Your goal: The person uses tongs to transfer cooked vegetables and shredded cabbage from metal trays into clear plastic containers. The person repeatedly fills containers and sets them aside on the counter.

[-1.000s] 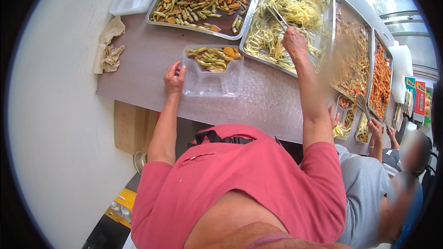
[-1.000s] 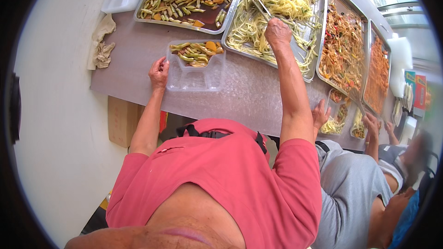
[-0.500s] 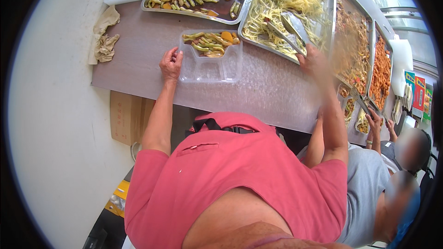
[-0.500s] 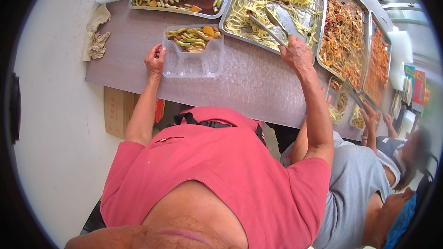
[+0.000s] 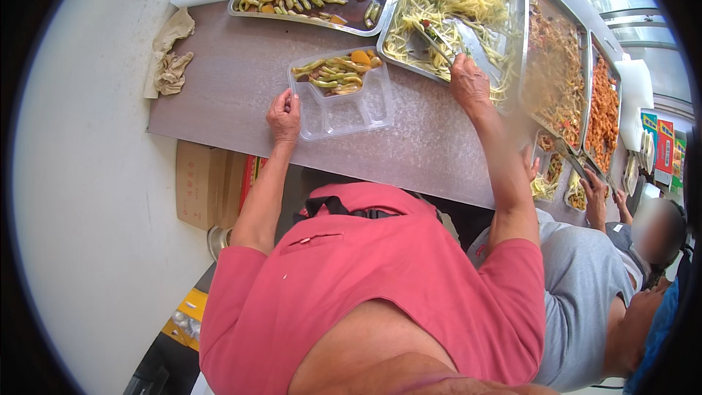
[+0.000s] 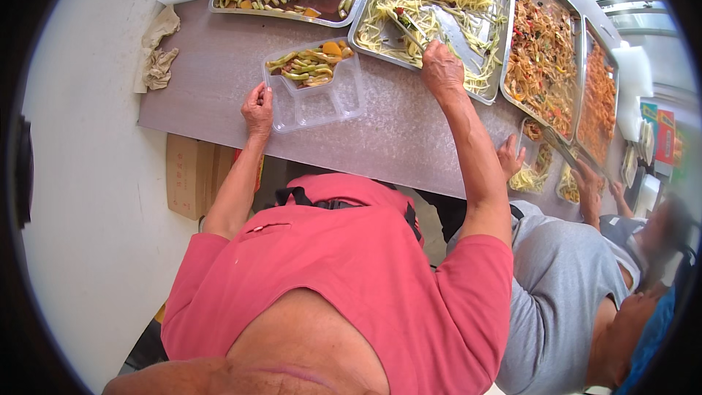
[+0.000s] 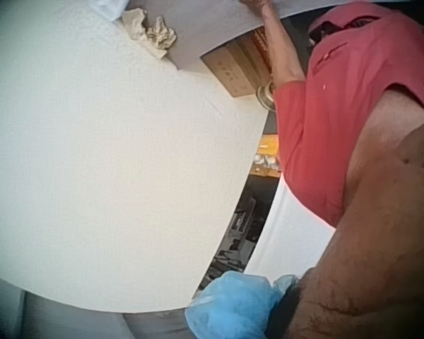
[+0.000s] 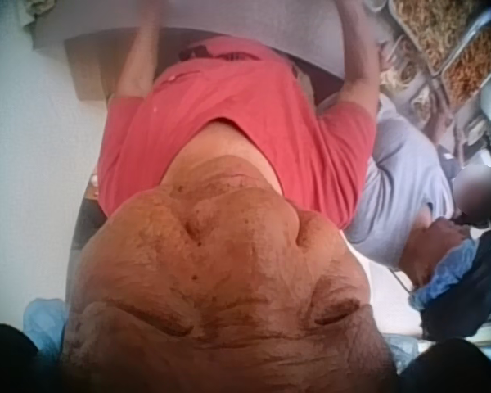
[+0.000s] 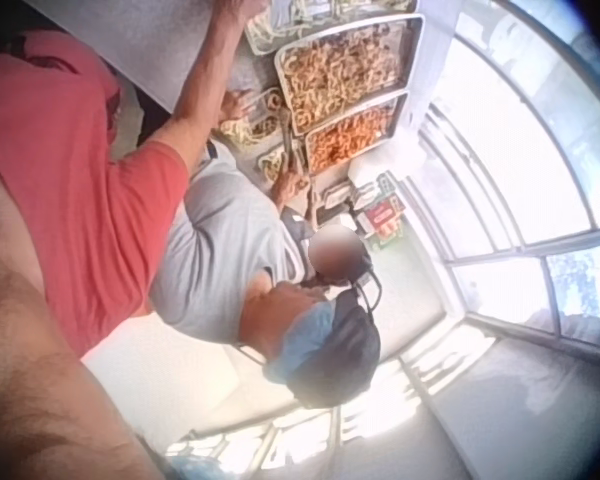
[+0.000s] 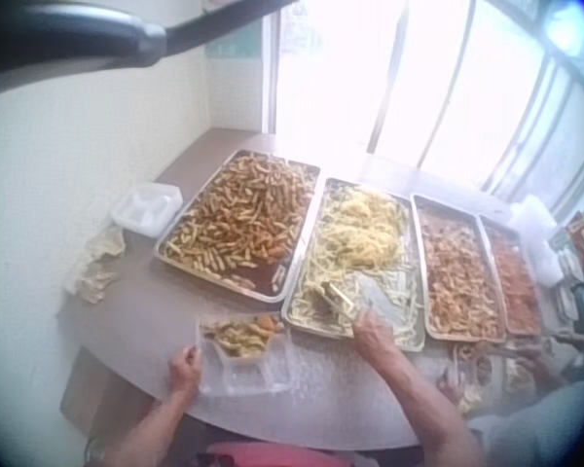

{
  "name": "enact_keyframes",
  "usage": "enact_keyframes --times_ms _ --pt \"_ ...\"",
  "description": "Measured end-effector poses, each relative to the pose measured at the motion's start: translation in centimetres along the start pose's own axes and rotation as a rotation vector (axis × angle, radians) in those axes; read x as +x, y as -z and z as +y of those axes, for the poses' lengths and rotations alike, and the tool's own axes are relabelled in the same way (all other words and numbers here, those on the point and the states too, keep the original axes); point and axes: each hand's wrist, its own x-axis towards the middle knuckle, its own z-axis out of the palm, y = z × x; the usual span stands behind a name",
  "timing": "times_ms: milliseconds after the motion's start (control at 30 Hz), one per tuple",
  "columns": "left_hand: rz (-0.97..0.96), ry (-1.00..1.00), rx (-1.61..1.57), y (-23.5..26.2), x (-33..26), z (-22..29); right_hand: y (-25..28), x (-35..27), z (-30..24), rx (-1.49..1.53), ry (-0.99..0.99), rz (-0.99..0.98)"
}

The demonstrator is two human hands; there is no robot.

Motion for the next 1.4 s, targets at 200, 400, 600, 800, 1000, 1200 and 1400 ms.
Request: enact_keyframes --times_ms 200,400,600,800,1000,1200,1400 --pt "-0.059 -0.080 0.051 0.8 1.3 1.0 0.1 0.6 1.6 0.339 -0.181 -0.059" --pt "-0.049 -0.098 0.087 0.5 1.4 0.8 -1.5 0.1 3.4 1.075 -0.405 -0.242" --pt "-0.060 -0.120 0.057 0.2 1.5 0.5 0.2 -2.0 1.9 1.313 -0.404 -0.164" --pt "-0.076 -0.151 0.028 0.1 1.4 0.7 1.8 -3.9 0.7 1.221 -0.428 -0.158" --pt "-0.118 -0.126 0.011 0.1 1.2 0.9 4.7 -7.2 -2.3 1.277 -0.471 -0.069" --pt "-0.134 -0.126 0.009 0.1 1.4 0.6 4.4 -11.5 -6.2 1.127 -0.357 0.073" --pt "-0.157 -0.109 -0.005 0.0 1.4 0.3 0.9 -16.5 -12.0 0.609 -0.211 0.204"
